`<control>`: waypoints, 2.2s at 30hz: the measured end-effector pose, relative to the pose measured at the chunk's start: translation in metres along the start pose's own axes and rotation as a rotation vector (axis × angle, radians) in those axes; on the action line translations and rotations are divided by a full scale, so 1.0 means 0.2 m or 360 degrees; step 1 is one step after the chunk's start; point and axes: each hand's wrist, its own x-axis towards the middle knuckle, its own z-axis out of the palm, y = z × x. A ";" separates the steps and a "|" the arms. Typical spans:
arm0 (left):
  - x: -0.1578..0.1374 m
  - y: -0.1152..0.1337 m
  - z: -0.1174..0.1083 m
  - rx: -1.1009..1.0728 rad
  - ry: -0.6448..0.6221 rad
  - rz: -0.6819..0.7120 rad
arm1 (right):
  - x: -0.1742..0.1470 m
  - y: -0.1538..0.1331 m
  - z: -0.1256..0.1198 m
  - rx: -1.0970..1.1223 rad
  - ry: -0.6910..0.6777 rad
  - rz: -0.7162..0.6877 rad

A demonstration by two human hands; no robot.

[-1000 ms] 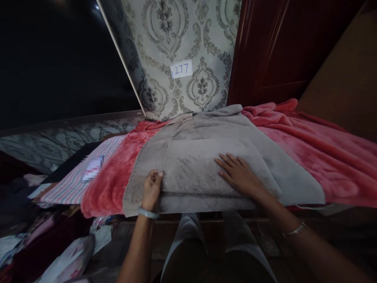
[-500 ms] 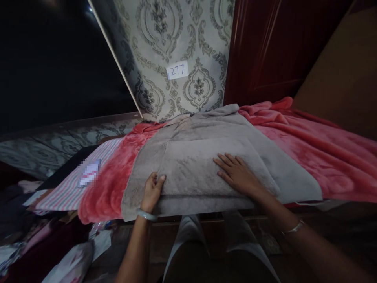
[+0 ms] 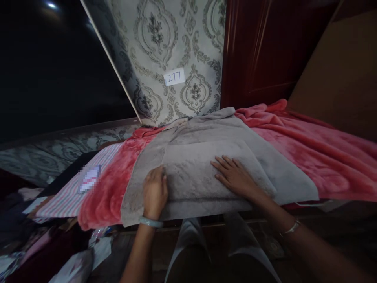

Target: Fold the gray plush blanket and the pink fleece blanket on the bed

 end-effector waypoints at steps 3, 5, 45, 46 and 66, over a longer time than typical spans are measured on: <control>0.02 0.12 0.09 0.0156 -0.0231 0.0103 | 0.00 0.00 0.01 -0.0003 0.0013 0.0002; 0.02 0.15 0.16 0.0268 -0.0388 0.0028 | 0.00 0.00 0.01 0.0002 0.0014 -0.0003; -0.08 0.03 0.17 0.0168 -0.0172 -0.0067 | 0.35 -0.51 -0.10 0.0168 -0.0386 -0.0628; -0.10 0.02 0.17 0.0180 -0.0215 -0.0076 | 0.38 -0.54 -0.07 0.0192 -0.0428 -0.0667; -0.30 -0.05 0.26 -0.0350 0.0497 -0.0057 | 0.36 -0.54 -0.12 0.0083 -0.0313 -0.0533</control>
